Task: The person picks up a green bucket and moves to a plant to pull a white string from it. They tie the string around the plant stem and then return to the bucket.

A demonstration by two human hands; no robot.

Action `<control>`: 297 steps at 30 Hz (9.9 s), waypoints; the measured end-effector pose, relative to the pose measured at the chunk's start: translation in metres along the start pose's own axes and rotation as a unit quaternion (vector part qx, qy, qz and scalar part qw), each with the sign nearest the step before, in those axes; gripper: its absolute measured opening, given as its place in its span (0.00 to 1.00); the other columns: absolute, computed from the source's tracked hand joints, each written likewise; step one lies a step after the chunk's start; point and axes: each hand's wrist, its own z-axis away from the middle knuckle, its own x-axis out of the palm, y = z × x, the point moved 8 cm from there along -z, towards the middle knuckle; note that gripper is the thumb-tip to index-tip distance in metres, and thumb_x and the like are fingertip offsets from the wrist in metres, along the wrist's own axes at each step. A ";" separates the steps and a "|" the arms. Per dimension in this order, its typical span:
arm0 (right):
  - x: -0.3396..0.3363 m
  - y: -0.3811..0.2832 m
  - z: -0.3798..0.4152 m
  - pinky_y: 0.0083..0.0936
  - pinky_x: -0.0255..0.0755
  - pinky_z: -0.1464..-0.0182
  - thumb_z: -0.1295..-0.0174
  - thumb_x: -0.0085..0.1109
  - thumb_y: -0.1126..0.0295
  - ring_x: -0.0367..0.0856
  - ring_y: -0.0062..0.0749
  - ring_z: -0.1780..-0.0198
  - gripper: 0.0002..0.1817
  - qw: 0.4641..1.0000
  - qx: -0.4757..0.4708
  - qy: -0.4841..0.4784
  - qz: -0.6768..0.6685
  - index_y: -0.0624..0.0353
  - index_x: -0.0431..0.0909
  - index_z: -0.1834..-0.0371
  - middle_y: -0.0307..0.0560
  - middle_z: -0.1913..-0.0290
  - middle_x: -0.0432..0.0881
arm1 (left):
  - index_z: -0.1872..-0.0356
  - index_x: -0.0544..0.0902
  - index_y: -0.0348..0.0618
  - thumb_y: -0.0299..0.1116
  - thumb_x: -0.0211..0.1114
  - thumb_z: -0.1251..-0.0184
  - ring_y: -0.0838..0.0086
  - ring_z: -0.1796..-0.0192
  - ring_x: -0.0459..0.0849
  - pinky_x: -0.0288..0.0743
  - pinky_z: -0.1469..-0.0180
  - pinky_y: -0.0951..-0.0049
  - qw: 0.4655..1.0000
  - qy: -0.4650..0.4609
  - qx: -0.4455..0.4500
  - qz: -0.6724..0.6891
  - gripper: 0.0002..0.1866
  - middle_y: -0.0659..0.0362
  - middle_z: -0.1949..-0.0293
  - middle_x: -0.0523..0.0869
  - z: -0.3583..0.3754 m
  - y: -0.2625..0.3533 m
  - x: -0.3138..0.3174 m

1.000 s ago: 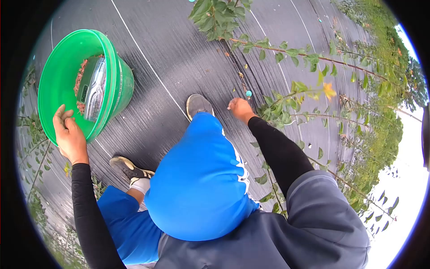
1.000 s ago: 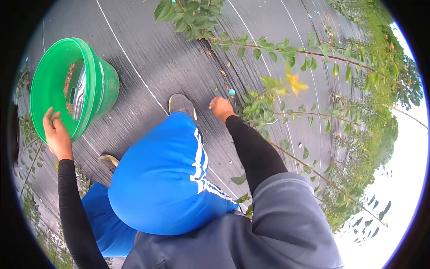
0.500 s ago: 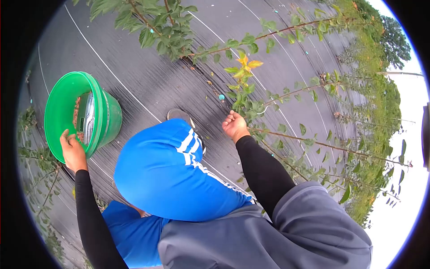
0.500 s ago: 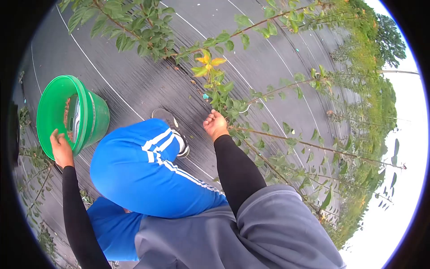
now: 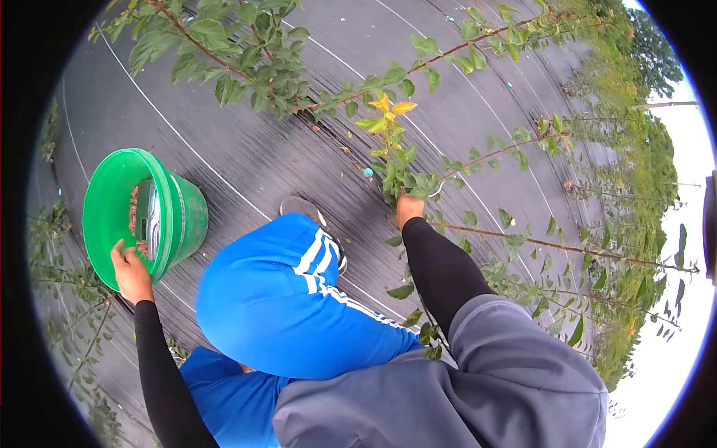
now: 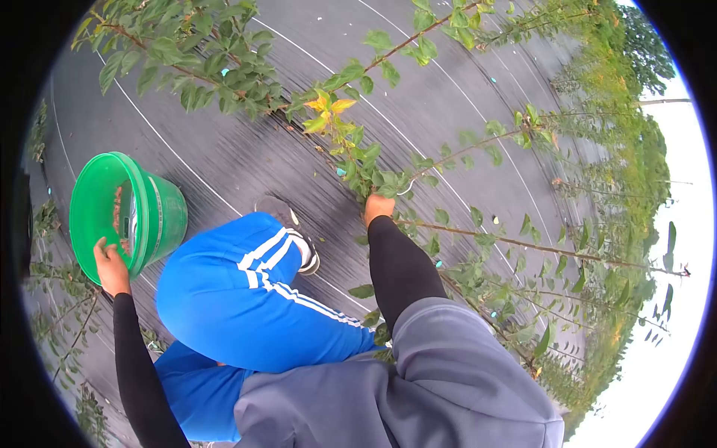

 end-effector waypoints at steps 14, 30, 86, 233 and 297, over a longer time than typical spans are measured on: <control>-0.038 -0.069 -0.001 0.42 0.68 0.50 0.39 0.52 0.59 0.77 0.55 0.52 0.17 0.998 0.069 0.008 0.011 0.59 0.78 0.53 0.57 0.53 0.80 | 0.48 0.76 0.44 0.34 0.49 0.35 0.68 0.57 0.84 0.74 0.55 0.69 1.000 0.002 -0.006 0.011 0.16 0.56 0.59 0.86 -0.005 -0.010 0.004; -0.038 -0.067 -0.003 0.45 0.69 0.52 0.44 0.48 0.63 0.78 0.57 0.56 0.15 0.998 -0.069 -0.011 -0.006 0.62 0.78 0.63 0.59 0.60 0.81 | 0.47 0.76 0.47 0.35 0.48 0.37 0.69 0.61 0.85 0.74 0.58 0.69 1.000 0.009 -0.024 -0.010 0.18 0.61 0.62 0.87 -0.001 -0.001 -0.001; -0.073 -0.085 0.014 0.44 0.74 0.54 0.41 0.47 0.50 0.81 0.58 0.57 0.25 0.948 -0.048 -0.061 0.309 0.64 0.82 0.67 0.63 0.62 0.82 | 0.49 0.79 0.50 0.39 0.52 0.38 0.68 0.61 0.84 0.74 0.57 0.69 0.999 0.012 -0.040 0.015 0.18 0.59 0.63 0.86 -0.003 -0.007 0.000; -0.414 -0.457 -0.115 0.33 0.73 0.53 0.38 0.54 0.62 0.81 0.42 0.58 0.15 0.802 -0.453 -0.085 0.380 0.56 0.79 0.52 0.50 0.61 0.83 | 0.61 0.70 0.42 0.35 0.44 0.25 0.80 0.77 0.62 0.55 0.81 0.80 0.483 -0.361 -0.146 0.784 0.09 0.63 0.72 0.66 0.022 0.163 -0.069; -0.220 -0.001 -0.165 0.39 0.44 0.28 0.44 0.52 0.70 0.60 0.40 0.31 0.32 0.658 -0.282 -0.249 0.653 0.50 0.61 0.32 0.47 0.33 0.64 | 0.44 0.75 0.36 0.40 0.45 0.27 0.73 0.50 0.78 0.69 0.45 0.73 0.878 -0.382 -0.139 0.251 0.21 0.56 0.50 0.81 -0.011 0.024 0.068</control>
